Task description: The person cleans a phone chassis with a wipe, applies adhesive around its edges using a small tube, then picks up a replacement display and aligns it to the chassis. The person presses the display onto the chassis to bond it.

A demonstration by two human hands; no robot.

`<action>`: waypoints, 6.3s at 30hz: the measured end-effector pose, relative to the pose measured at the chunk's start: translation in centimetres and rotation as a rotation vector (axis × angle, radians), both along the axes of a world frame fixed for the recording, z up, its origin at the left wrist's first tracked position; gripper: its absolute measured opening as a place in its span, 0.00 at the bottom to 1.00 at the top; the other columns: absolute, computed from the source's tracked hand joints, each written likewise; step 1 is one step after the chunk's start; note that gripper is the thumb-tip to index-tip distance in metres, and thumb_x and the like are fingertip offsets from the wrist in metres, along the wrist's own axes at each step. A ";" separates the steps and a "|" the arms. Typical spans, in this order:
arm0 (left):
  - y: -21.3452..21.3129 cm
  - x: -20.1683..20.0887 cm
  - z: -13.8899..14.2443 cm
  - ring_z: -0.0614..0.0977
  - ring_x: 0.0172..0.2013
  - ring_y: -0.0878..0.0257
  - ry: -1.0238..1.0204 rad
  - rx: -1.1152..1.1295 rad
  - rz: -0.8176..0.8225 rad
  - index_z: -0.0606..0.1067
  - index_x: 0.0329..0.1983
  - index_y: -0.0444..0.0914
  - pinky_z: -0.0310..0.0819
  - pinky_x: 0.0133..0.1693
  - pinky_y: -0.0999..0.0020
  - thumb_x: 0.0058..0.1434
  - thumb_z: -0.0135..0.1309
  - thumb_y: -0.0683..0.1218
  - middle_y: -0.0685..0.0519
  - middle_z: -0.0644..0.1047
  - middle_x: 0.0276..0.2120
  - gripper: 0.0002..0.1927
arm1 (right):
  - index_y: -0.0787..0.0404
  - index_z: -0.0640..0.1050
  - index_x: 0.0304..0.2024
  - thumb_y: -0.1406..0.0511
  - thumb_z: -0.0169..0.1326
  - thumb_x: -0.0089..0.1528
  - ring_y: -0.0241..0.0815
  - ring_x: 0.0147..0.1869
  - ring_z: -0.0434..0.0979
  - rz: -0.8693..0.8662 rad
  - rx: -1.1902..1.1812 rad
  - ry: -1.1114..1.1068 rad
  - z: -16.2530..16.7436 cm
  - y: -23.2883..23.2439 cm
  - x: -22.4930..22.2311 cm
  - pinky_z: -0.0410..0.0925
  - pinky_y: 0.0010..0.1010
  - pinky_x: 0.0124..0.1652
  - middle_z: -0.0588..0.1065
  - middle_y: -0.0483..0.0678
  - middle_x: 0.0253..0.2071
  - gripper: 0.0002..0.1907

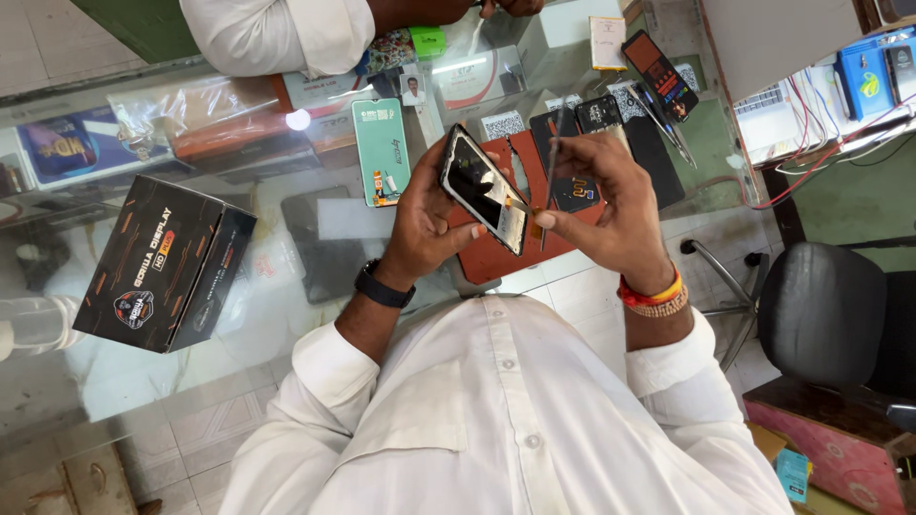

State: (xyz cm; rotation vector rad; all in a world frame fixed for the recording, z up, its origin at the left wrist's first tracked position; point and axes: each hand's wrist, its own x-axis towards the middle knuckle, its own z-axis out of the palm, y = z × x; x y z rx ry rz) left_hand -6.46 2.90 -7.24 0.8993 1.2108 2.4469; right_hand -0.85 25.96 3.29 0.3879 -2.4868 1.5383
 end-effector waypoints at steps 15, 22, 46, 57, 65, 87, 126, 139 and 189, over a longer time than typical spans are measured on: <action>1.4 -0.2 -1.0 0.71 0.68 0.61 -0.002 -0.018 0.000 0.45 0.83 0.45 0.73 0.70 0.59 0.64 0.65 0.39 0.51 0.62 0.71 0.53 | 0.72 0.72 0.64 0.56 0.72 0.58 0.47 0.54 0.81 0.040 0.246 0.051 0.3 -0.7 -0.7 0.76 0.35 0.55 0.76 0.55 0.49 0.41; 1.5 -0.2 -1.1 0.72 0.67 0.61 -0.018 -0.020 0.000 0.45 0.82 0.44 0.76 0.67 0.58 0.63 0.65 0.40 0.50 0.62 0.70 0.53 | 0.71 0.71 0.66 0.54 0.72 0.57 0.46 0.52 0.82 0.020 0.289 0.064 0.5 -1.0 -0.5 0.75 0.35 0.53 0.78 0.54 0.47 0.43; 1.3 0.2 -2.0 0.69 0.70 0.59 -0.079 0.015 -0.027 0.46 0.82 0.46 0.69 0.72 0.55 0.63 0.67 0.43 0.49 0.63 0.71 0.53 | 0.69 0.66 0.69 0.54 0.74 0.55 0.48 0.53 0.85 0.005 0.307 0.047 -0.6 -2.4 0.2 0.77 0.37 0.54 0.80 0.55 0.49 0.48; 1.1 0.4 -2.2 0.69 0.69 0.59 -0.125 0.033 -0.040 0.46 0.82 0.46 0.68 0.72 0.56 0.62 0.68 0.43 0.50 0.62 0.71 0.54 | 0.70 0.64 0.71 0.55 0.74 0.57 0.49 0.54 0.85 -0.001 0.254 0.070 -0.7 -3.0 0.5 0.77 0.37 0.56 0.81 0.55 0.50 0.49; 1.0 0.3 -1.1 0.65 0.74 0.58 -0.178 0.104 -0.068 0.45 0.82 0.44 0.65 0.75 0.54 0.62 0.66 0.39 0.51 0.60 0.74 0.54 | 0.70 0.65 0.70 0.57 0.73 0.55 0.50 0.54 0.85 -0.044 0.278 0.062 0.3 -3.9 0.3 0.76 0.37 0.55 0.81 0.55 0.48 0.48; 1.1 0.1 -1.2 0.72 0.69 0.57 -0.134 0.113 -0.042 0.47 0.81 0.43 0.71 0.70 0.56 0.64 0.68 0.43 0.52 0.63 0.73 0.51 | 0.68 0.63 0.71 0.56 0.73 0.56 0.49 0.55 0.85 -0.069 0.262 0.116 0.0 -3.9 0.6 0.76 0.37 0.57 0.82 0.55 0.50 0.49; 2.7 -0.3 -3.0 0.80 0.60 0.46 -0.575 0.619 -0.237 0.46 0.83 0.53 0.73 0.65 0.45 0.71 0.57 0.55 0.38 0.73 0.62 0.45 | 0.60 0.83 0.42 0.71 0.66 0.61 0.48 0.61 0.78 -0.100 0.433 0.602 -3.6 -5.3 1.4 0.67 0.50 0.63 0.82 0.47 0.49 0.08; 3.0 -0.3 -4.7 0.81 0.58 0.51 -0.608 0.597 -0.244 0.45 0.84 0.49 0.80 0.59 0.57 0.71 0.57 0.55 0.37 0.74 0.62 0.46 | 0.58 0.83 0.44 0.69 0.68 0.58 0.46 0.63 0.77 -0.055 0.375 0.498 -3.5 -5.1 1.4 0.62 0.49 0.64 0.82 0.45 0.50 0.12; 0.6 -1.2 -3.2 0.66 0.70 0.39 -0.454 0.551 -0.349 0.42 0.84 0.53 0.56 0.74 0.32 0.62 0.63 0.46 0.46 0.61 0.76 0.55 | 0.70 0.74 0.44 0.70 0.51 0.68 0.39 0.38 0.85 -0.207 -1.036 -0.506 -5.2 -7.5 3.5 0.81 0.33 0.40 0.81 0.53 0.38 0.06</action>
